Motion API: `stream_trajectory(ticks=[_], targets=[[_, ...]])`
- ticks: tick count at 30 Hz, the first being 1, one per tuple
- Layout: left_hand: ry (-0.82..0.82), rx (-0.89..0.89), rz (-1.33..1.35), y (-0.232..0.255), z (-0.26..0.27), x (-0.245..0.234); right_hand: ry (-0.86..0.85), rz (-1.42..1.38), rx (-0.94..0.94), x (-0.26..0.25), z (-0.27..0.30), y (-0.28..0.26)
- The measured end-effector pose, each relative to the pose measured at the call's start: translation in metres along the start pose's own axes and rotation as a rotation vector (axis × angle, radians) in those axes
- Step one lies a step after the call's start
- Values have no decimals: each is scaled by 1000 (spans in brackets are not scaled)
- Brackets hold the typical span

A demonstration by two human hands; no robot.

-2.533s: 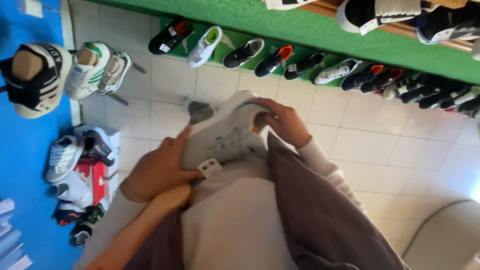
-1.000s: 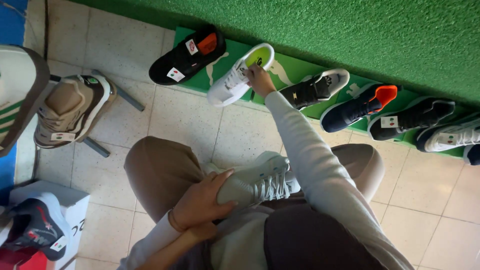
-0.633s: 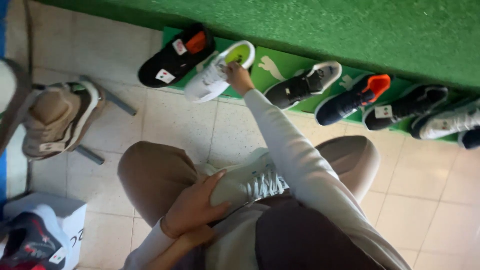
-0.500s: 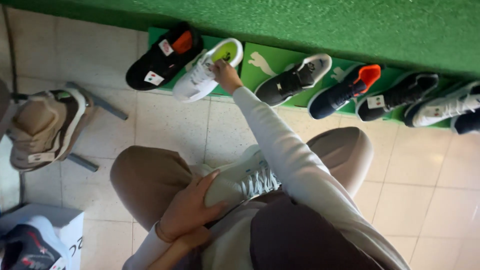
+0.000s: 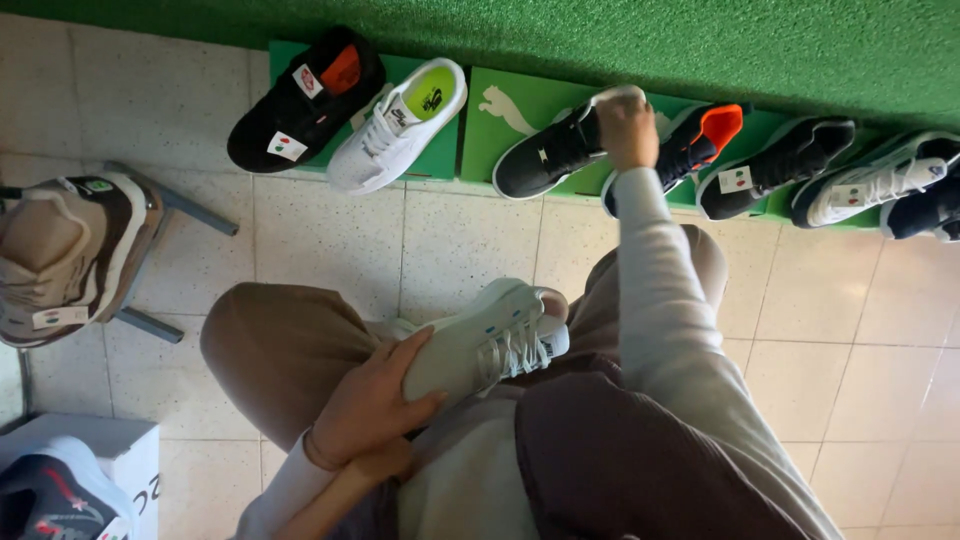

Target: The person browses a shoe store, picking up and placing various sneakers on wooden and green shelves. They handle a white sneaker, a black sneaker, and a plastic foot model, eventually placing the model inside a black shoe.

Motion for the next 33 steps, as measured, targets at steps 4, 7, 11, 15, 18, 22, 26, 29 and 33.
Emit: stream_trajectory(ticks=[4, 7, 11, 15, 18, 22, 26, 29, 33], targets=[[2, -7, -19, 3, 2, 1, -469, -316, 123, 12, 6, 35], [24, -10, -31, 5, 4, 4, -569, -536, 158, 34, 7, 57], [45, -13, -27, 6, 5, 3, -528, -326, 87, 27, 7, 30], [40, -19, -36, 8, 4, 4, -505, -418, 16, 42, 7, -3], [49, -4, -37, 9, 4, 4, -571, -259, 104, 58, 7, -30], [52, 17, -31, 13, 4, 1, -581, -310, 17, 69, 11, -66], [14, -35, 2, 14, 6, 2, -574, -339, 0, 85, 11, -73], [49, 1, -7, 15, 8, 1, -575, -325, -4, 89, 7, -70], [35, -16, -5, 14, 5, 1, -613, -274, -3, 91, 2, -76]])
Point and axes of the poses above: each hand's wrist, its own z-axis away from the middle knuckle, its own x-axis out of the palm, y = z × x, the point moved 3 cm from there along -z, towards the middle knuckle, and after that the axes turned 14 degrees about -y, right-handed, at the moved point
